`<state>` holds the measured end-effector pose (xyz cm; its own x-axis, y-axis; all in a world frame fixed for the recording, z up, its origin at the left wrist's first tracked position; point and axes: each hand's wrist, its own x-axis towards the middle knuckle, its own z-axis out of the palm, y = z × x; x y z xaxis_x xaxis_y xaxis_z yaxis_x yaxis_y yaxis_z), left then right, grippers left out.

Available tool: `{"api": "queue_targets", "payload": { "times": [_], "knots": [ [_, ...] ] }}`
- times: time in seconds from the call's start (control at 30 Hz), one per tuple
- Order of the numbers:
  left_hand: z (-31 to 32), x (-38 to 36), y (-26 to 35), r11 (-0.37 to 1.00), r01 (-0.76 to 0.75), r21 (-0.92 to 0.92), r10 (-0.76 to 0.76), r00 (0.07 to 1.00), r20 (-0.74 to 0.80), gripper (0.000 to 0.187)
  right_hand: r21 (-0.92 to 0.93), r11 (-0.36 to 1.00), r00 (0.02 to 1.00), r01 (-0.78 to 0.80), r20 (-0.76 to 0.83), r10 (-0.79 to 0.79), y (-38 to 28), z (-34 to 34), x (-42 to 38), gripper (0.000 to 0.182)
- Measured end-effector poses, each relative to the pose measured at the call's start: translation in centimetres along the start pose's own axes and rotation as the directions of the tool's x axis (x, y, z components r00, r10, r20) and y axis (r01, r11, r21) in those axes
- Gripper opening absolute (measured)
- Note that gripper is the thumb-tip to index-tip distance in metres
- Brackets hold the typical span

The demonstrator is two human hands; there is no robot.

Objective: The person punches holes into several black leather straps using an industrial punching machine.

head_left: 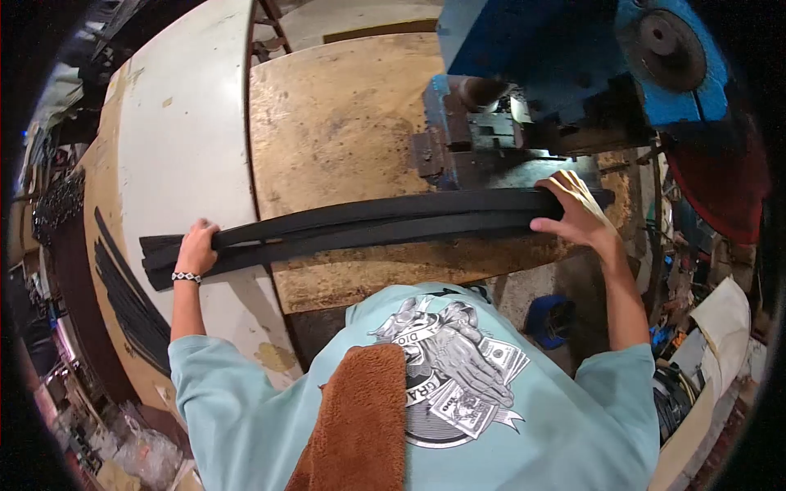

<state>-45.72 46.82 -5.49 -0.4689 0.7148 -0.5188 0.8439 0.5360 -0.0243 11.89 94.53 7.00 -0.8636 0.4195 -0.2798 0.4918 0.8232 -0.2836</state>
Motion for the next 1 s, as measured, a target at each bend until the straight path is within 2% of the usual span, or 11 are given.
{"api": "queue_targets", "payload": {
  "times": [0.03, 0.13, 0.2, 0.27, 0.33, 0.43, 0.47, 0.63, 0.8, 0.87, 1.0],
  "knots": [
    [-0.3, -0.7, 1.0, 0.999, 0.002, -0.040, -0.005, 0.998, -0.057, 0.066, -0.035, 0.995, 0.989, -0.091, 0.111, 0.094, -0.3, -0.3, -0.1, 0.093],
    [-3.0, -2.1, 6.3, 0.982, -0.054, -0.181, 0.022, 0.985, -0.173, 0.101, -0.225, 0.972, 0.997, -0.072, -0.032, 0.067, -1.4, 0.6, -1.1, 0.099],
    [-5.9, -2.7, 11.3, 0.906, -0.179, -0.383, 0.164, 0.984, -0.073, 0.113, -0.218, 0.971, 0.995, -0.103, -0.020, 0.101, -1.5, 0.8, -0.9, 0.103],
    [-3.9, -2.5, 14.6, 0.922, -0.335, -0.192, 0.300, 0.934, -0.192, 0.119, -0.237, 0.966, 0.995, -0.100, -0.012, 0.100, 1.0, 2.8, -0.7, 0.100],
    [-2.1, -1.7, 17.5, 0.921, -0.383, -0.064, 0.350, 0.891, -0.289, 0.119, -0.253, 0.966, 0.999, -0.052, -0.027, 0.047, 2.2, 3.6, -1.1, 0.096],
    [-2.0, -1.8, 19.1, 0.942, -0.335, -0.002, 0.327, 0.922, -0.205, 0.103, -0.270, 0.962, 0.999, -0.029, -0.024, 0.023, 1.8, 3.8, -1.7, 0.091],
    [-1.7, -2.0, 18.8, 0.919, -0.391, -0.043, 0.370, 0.897, -0.243, 0.087, -0.276, 0.961, 1.000, -0.025, -0.018, 0.021, 1.4, 3.5, -1.9, 0.090],
    [-1.8, -1.8, 18.7, 0.909, -0.412, -0.068, 0.388, 0.894, -0.224, 0.074, -0.213, 0.977, 0.998, -0.005, -0.055, -0.007, 0.7, 2.8, -2.3, 0.081],
    [-2.3, -1.8, 19.0, 0.912, -0.405, -0.073, 0.386, 0.903, -0.189, 0.082, -0.319, 0.944, 0.981, 0.084, -0.141, -0.135, 1.3, 1.8, -2.3, 0.082],
    [-2.4, -1.4, 19.6, 0.936, -0.352, -0.023, 0.347, 0.930, -0.123, 0.088, -0.142, 0.990, 1.000, -0.003, -0.009, 0.001, 0.8, 1.0, -1.7, 0.082],
    [-4.0, -1.9, 24.8, 0.895, -0.425, -0.133, 0.399, 0.898, -0.186, 0.103, -0.090, 0.996, 0.995, -0.006, -0.099, -0.003, -0.5, 1.1, -1.3, 0.075]
  ]
}}
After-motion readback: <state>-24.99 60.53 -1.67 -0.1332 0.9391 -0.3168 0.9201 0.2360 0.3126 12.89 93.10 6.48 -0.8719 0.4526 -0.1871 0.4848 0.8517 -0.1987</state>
